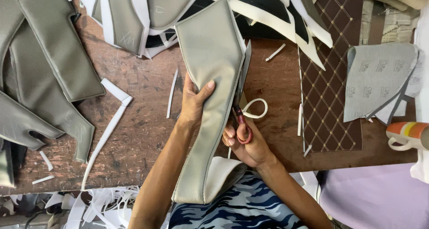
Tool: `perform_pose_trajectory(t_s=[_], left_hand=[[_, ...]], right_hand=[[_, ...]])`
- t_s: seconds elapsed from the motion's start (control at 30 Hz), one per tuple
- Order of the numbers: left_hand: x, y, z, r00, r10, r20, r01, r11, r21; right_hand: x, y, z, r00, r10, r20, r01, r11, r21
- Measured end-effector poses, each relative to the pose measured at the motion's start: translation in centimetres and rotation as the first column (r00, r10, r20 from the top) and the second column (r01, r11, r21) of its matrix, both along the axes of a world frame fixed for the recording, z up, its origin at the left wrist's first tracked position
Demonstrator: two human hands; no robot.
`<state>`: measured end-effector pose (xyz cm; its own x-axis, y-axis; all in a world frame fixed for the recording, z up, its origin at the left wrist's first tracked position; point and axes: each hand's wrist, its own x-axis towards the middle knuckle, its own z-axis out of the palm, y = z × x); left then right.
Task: The person holds a sewn gray vinyl upholstery panel with foam backing and uses scissors to trim excess white foam and lining from around the stitched edges. They rotate the panel repeatedly to reach different sides, cutting small strips of foam away and letting the trimmings fall onto the cluttered worktable.
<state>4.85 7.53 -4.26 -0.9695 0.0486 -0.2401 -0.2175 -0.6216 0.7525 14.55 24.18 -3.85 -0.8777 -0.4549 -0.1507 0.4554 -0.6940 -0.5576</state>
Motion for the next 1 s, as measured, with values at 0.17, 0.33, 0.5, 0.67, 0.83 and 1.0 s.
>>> perform_pose_trajectory(t_s=[0.17,0.33,0.5,0.67,0.83,1.0], left_hand=[[-0.7,-1.9,0.1,0.998,-0.06,0.006,0.06,0.99,-0.127],[-1.7,-5.0,0.4,0.974,-0.213,-0.076,0.194,0.96,-0.204],[-1.9,-6.4,0.4,0.952,-0.28,-0.124,0.244,0.938,-0.248],[-1.3,-6.4,0.6,0.947,-0.277,-0.162,0.234,0.942,-0.24],[-1.3,-6.1,0.7,0.962,-0.262,-0.079,0.23,0.929,-0.289],[-0.7,-6.1,0.4,0.945,-0.306,-0.118,0.267,0.927,-0.262]], right_hand=[[0.5,0.9,0.3,0.999,0.03,0.024,-0.03,0.999,-0.017],[0.5,3.0,1.3,0.992,0.123,-0.02,-0.122,0.992,0.011],[0.4,3.5,1.9,0.989,0.149,-0.023,-0.149,0.989,-0.009],[0.5,3.4,1.9,0.985,0.153,-0.077,-0.153,0.988,0.013],[1.0,3.0,1.8,0.988,0.15,-0.029,-0.147,0.985,0.095],[0.6,2.5,2.4,0.994,0.104,-0.043,-0.101,0.993,0.06]])
